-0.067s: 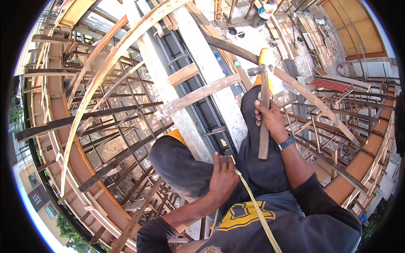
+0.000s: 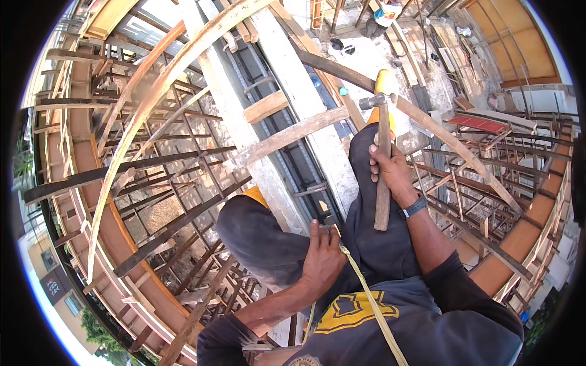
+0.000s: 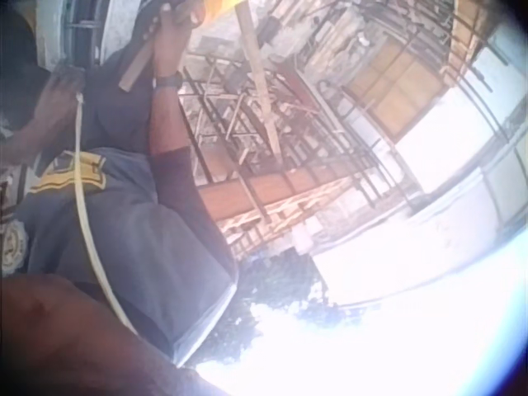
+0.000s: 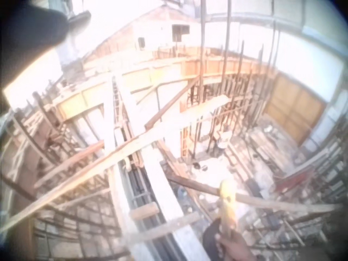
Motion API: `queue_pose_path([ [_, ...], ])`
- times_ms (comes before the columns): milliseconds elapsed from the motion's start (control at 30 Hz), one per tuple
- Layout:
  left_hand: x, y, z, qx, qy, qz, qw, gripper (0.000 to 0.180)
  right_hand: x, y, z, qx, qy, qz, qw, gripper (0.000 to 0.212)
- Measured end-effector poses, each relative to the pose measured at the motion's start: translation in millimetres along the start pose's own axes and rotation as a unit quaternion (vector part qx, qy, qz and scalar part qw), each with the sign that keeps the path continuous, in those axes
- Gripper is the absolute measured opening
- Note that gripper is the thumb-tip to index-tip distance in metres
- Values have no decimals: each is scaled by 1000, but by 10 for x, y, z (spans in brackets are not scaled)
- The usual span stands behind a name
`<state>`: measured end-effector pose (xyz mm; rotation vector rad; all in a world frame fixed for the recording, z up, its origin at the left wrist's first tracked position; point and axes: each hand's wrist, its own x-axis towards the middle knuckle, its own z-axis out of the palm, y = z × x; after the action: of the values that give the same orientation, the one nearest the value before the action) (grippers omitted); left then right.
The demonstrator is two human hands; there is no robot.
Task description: The person positions and secures wooden formwork components on an elevated concrete beam using a hammer.
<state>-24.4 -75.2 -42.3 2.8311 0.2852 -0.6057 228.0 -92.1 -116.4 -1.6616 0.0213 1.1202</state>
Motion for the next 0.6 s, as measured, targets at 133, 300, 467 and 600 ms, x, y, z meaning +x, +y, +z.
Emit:
queue_pose_path([
  [133,-10,-79,-159,-16,-12,9,1000,32,42,60,-75,-2,-1,1,1000,33],
  [300,27,-107,-128,17,-53,30,998,31,28,4,0,-14,7,0,1000,33],
  [467,-17,-252,-116,6,-26,76,997,26,29,-13,25,-32,-11,-7,999,34],
  [600,-70,-403,-352,-84,-5,94,992,16,35,-19,6,-38,-4,-3,999,33],
])
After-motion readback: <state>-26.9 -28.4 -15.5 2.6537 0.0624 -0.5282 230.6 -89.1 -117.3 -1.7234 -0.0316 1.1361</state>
